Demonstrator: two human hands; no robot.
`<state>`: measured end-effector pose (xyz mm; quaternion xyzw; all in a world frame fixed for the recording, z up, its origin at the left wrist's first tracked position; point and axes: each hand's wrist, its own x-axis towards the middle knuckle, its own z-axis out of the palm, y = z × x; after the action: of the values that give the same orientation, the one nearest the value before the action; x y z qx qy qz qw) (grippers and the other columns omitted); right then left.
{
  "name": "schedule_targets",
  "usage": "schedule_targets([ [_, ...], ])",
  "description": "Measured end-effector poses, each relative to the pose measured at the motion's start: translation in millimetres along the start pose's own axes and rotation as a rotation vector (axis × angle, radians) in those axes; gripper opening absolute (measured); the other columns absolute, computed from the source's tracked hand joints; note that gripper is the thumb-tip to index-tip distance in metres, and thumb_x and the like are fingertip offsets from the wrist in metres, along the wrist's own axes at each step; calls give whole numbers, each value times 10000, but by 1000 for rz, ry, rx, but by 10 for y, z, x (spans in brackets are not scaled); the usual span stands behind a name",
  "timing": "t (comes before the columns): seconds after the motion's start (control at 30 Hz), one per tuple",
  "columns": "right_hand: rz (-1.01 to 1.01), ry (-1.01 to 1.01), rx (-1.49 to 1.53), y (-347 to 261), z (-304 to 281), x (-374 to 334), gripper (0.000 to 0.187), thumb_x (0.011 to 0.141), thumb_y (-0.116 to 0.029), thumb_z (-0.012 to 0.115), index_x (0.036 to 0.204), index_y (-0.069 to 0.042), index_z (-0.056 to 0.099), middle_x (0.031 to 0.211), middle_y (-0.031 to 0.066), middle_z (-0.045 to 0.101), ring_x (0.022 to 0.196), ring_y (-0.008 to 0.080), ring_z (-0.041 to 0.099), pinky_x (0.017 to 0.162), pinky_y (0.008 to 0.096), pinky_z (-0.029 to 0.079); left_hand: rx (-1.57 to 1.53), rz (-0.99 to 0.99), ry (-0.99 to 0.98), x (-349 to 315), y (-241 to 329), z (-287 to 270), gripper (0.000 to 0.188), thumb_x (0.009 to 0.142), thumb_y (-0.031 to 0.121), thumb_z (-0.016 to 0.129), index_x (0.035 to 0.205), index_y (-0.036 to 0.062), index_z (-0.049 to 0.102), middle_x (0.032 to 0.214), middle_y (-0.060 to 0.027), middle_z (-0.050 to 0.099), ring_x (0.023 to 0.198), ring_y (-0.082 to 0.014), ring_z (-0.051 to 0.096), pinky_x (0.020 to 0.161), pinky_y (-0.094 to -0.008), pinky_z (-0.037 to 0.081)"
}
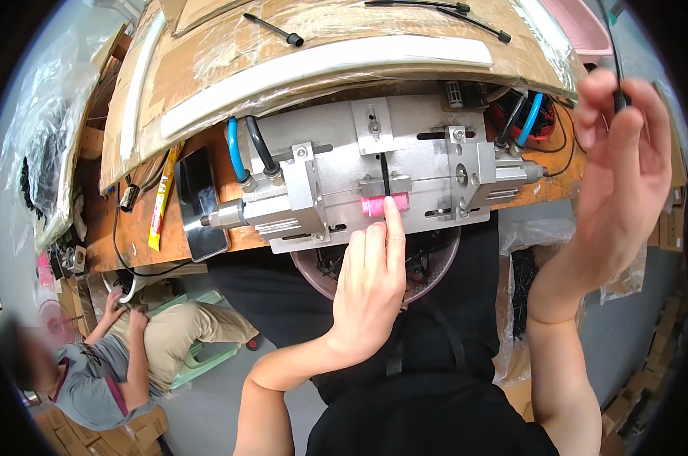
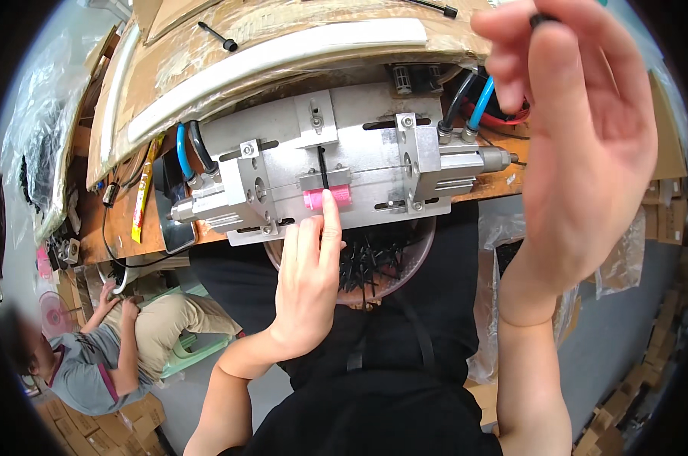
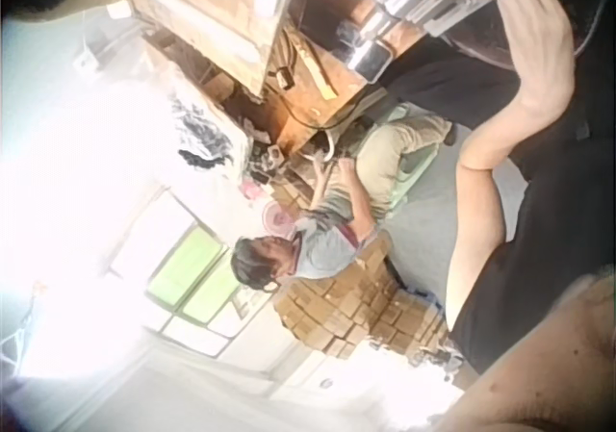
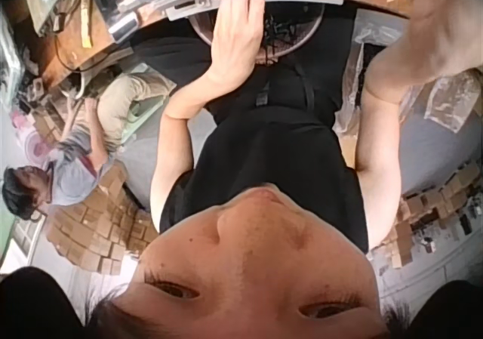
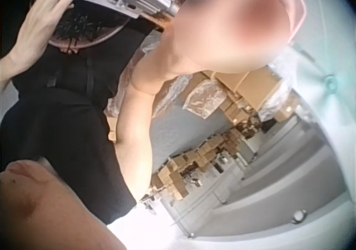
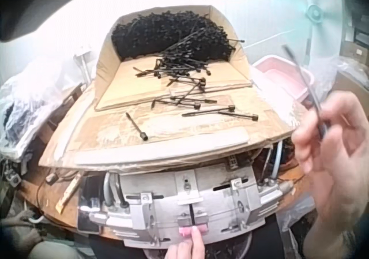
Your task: The person repeatedly picks up black cable ties from a cardboard box, places them into a metal processing machine, and operates a lever to cut or trim them. The processed ties are then dropped into a pink plastic basin below the machine. The task is performed continuously throughout the clip.
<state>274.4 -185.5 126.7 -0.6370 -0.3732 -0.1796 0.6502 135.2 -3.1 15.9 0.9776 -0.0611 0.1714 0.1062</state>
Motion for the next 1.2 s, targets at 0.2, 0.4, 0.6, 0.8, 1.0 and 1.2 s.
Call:
schedule_targets([
  [0.2,42,-145,-313,14,512,-797,400,759,96,741,1127,80,584,994,179,682,769,173,649,676,280,548,-17,-57,-96,-56,-56,-88,734,713,-61,585,1402,-134,343,995,-130,518,870,-239,518,822,-323,472],
  [0.4,91,-362,-484,229,825,-1302,684,708,73,746,1339,89,483,838,132,633,628,218,563,589,335,490,-262,-101,13,11,-161,-518,697,735,-103,637,1395,-79,416,1056,-145,537,894,-284,536,784,-368,470],
  [0.6,124,-450,-482,309,945,-1274,647,746,47,723,1345,84,480,687,96,522,606,210,539,575,346,468,-281,-158,32,-79,-231,-593,726,687,-117,701,1372,-55,467,1031,-127,537,890,-272,533,761,-365,463],
  [0.8,132,-539,-493,134,801,-974,581,751,-25,739,1287,71,536,716,87,572,635,225,572,590,331,488,-268,-95,172,312,-483,-698,705,708,-62,726,1371,-19,489,967,-130,523,853,-274,518,765,-364,453],
  [1.0,-487,-195,-946,732,553,902,175,867,4,603,1027,-22,669,932,118,694,771,258,661,685,330,511,-138,-10,283,1415,-1203,-848,237,890,130,653,1095,13,637,854,-105,561,787,-201,544,727,-293,458],
  [1.2,-390,-619,-920,1469,665,1744,172,777,-16,627,929,-45,700,839,141,601,843,332,602,746,416,470,-314,12,98,1412,-1128,-989,151,801,70,715,908,2,633,736,-65,548,676,-149,525,656,-283,453],
])
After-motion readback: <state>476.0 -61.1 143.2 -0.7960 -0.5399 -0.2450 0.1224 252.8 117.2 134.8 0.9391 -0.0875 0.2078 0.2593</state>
